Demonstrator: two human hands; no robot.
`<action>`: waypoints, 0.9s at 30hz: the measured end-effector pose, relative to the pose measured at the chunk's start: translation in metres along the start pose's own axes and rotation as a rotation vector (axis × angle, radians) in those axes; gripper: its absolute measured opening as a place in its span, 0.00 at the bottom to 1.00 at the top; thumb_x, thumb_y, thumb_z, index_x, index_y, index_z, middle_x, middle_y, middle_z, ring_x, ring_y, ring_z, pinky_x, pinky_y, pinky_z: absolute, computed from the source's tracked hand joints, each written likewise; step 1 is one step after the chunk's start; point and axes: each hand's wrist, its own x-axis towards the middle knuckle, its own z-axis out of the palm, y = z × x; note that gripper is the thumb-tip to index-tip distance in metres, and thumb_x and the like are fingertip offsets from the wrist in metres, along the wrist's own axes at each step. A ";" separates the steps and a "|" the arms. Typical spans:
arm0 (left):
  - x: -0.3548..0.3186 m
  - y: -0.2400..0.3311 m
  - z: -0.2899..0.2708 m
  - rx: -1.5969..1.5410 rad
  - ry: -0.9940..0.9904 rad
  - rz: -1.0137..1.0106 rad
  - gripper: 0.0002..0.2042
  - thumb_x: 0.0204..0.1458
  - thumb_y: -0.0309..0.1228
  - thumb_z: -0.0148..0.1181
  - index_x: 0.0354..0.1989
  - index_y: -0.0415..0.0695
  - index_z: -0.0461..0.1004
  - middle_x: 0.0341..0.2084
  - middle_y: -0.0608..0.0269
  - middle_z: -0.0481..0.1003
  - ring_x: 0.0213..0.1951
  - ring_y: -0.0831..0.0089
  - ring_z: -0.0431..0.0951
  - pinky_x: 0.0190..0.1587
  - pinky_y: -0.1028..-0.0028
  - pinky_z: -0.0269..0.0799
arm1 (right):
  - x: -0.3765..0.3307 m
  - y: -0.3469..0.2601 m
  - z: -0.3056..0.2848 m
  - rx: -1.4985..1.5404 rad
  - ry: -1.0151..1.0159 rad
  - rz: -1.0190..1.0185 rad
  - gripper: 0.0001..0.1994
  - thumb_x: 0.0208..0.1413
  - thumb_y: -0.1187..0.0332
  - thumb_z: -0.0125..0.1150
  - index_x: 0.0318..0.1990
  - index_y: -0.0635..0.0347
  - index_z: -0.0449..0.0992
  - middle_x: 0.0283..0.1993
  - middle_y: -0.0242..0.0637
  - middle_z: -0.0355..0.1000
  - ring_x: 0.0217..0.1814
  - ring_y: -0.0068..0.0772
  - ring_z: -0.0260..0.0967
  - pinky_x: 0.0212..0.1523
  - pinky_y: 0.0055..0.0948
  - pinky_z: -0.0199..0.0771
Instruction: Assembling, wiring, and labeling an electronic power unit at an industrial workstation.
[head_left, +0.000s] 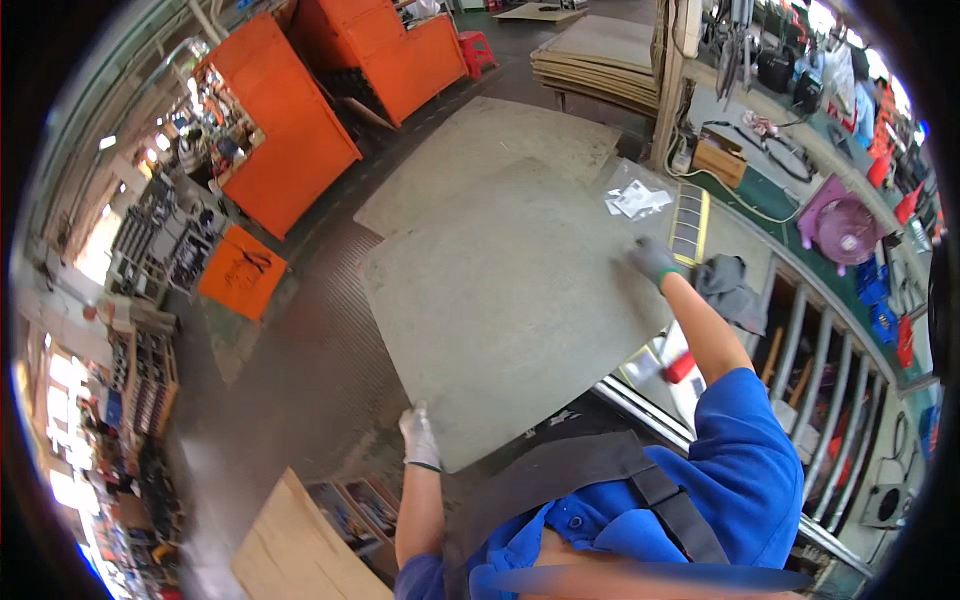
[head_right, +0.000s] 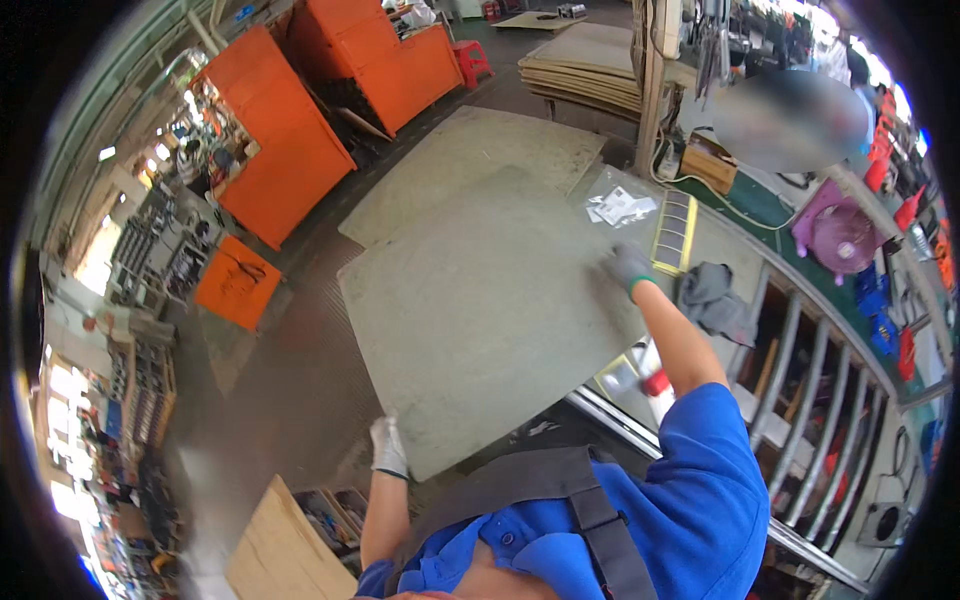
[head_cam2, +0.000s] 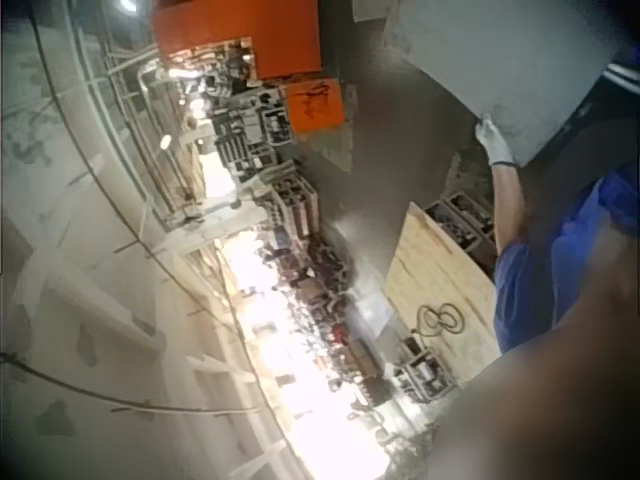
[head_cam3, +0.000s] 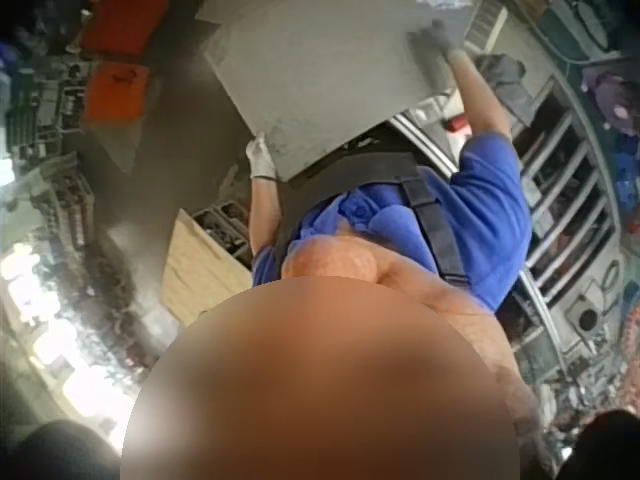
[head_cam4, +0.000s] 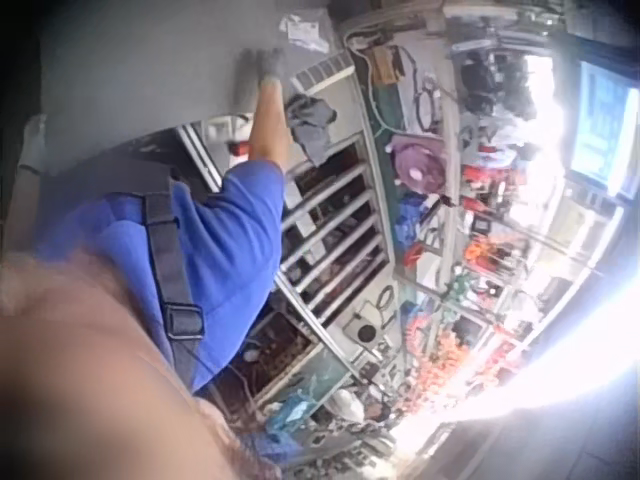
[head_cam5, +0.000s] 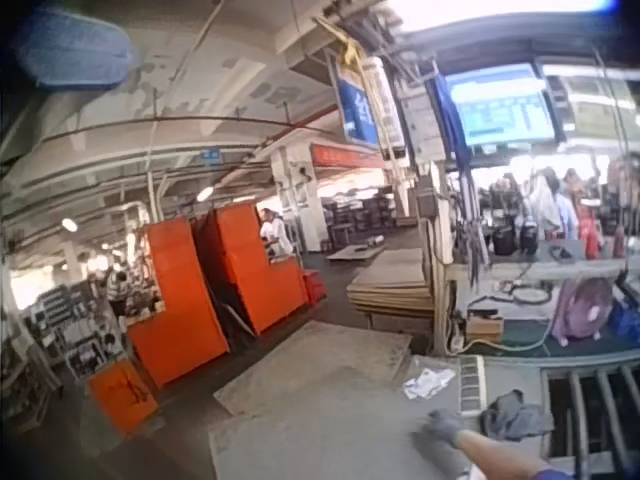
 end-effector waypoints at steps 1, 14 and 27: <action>0.020 0.001 0.014 -0.025 -0.013 -0.014 0.09 0.60 0.32 0.59 0.38 0.38 0.75 0.34 0.63 0.76 0.33 0.71 0.76 0.38 0.67 0.75 | 0.016 -0.040 0.019 0.100 0.084 -0.175 0.29 0.56 0.49 0.61 0.59 0.62 0.75 0.64 0.52 0.70 0.67 0.53 0.66 0.68 0.42 0.64; 0.292 0.122 0.125 0.448 -0.034 0.027 0.40 0.60 0.57 0.57 0.69 0.36 0.57 0.64 0.40 0.63 0.67 0.49 0.64 0.64 0.52 0.64 | -0.012 -0.258 0.216 -0.083 -0.180 -0.668 0.50 0.48 0.38 0.63 0.74 0.57 0.53 0.79 0.56 0.42 0.82 0.60 0.33 0.78 0.58 0.30; 0.450 0.201 0.265 1.663 -0.315 1.121 0.37 0.62 0.59 0.46 0.75 0.50 0.54 0.74 0.46 0.52 0.73 0.46 0.51 0.72 0.43 0.43 | 0.064 -0.311 0.200 -0.084 -0.177 -0.615 0.52 0.41 0.41 0.70 0.75 0.45 0.55 0.81 0.44 0.42 0.84 0.48 0.33 0.80 0.52 0.26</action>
